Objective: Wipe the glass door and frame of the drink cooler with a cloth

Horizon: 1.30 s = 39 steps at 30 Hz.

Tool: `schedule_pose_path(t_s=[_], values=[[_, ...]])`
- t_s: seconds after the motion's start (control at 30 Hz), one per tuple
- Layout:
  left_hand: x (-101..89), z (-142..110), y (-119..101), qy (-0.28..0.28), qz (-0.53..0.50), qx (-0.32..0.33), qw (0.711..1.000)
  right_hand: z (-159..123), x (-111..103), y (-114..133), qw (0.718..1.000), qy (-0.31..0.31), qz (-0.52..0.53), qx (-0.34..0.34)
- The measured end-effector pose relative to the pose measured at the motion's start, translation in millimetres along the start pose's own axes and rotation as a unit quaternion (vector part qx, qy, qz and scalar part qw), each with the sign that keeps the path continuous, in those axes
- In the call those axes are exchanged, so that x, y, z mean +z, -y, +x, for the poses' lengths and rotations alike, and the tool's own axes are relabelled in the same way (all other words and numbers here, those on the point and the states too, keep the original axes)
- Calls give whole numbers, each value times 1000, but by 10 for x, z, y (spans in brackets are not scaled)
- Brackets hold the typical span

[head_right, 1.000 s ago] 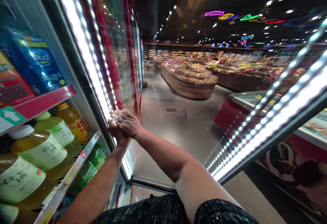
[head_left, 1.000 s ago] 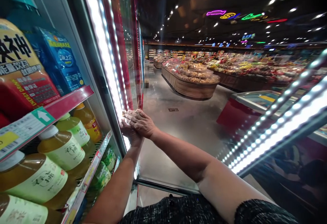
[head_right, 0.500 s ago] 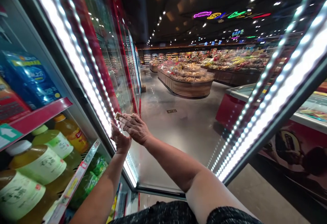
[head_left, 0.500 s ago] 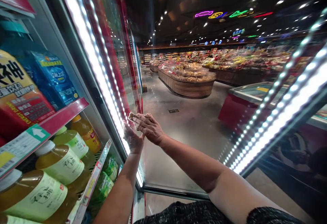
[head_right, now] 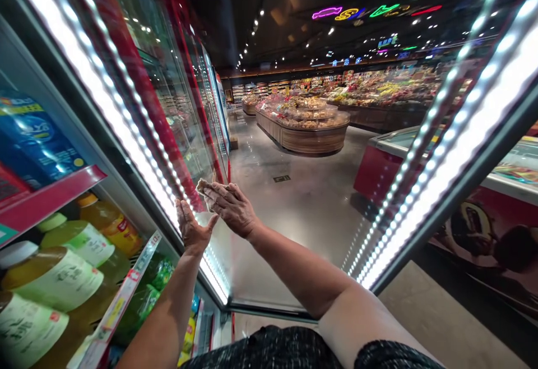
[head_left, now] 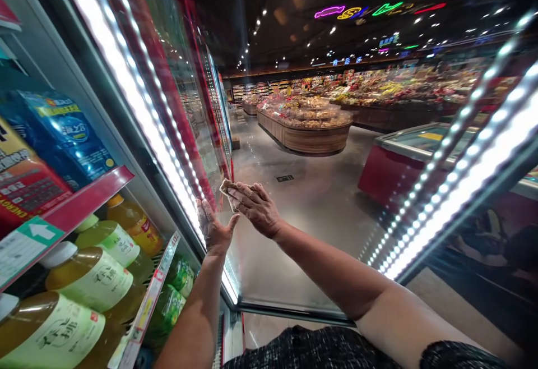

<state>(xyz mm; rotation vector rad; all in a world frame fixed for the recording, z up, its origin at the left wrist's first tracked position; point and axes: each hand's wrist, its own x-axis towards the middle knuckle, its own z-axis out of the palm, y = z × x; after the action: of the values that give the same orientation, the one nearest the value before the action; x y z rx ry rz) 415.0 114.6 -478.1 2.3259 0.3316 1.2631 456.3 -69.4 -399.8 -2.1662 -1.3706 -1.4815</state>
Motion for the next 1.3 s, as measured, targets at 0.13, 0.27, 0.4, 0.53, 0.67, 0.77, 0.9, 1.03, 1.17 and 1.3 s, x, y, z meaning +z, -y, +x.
schedule_pose_path(t_s=[0.13,0.27,0.4,0.53,0.67,0.77,0.9,1.03,1.17,1.3], values=[[-26,5,-44,12,1,2,1000,-139,-33,-18,1000,-2,-10,10],[-19,8,-79,4,-4,-1,1000,-250,-64,-43,1000,6,-7,-3],[-5,11,-100,3,-5,1,1000,-224,-180,-114,999,-16,-31,6],[13,7,-118,-1,4,2,1000,-260,-237,-142,999,-28,-40,7],[20,9,-144,-2,6,0,1000,-347,-258,-136,999,-20,-35,3],[10,22,-159,3,1,-12,1000,-345,-324,-167,1000,5,-23,9],[-12,36,-171,13,-5,-26,1000,-333,-400,-227,999,-4,-31,28],[-31,39,-194,33,-9,-51,998,-447,-382,-248,999,-13,-41,26],[-48,47,-229,41,-17,-65,997,-551,-408,-306,999,-15,-33,16],[-61,44,-256,41,-24,-74,996,-575,-528,-417,998,-9,-46,49]])
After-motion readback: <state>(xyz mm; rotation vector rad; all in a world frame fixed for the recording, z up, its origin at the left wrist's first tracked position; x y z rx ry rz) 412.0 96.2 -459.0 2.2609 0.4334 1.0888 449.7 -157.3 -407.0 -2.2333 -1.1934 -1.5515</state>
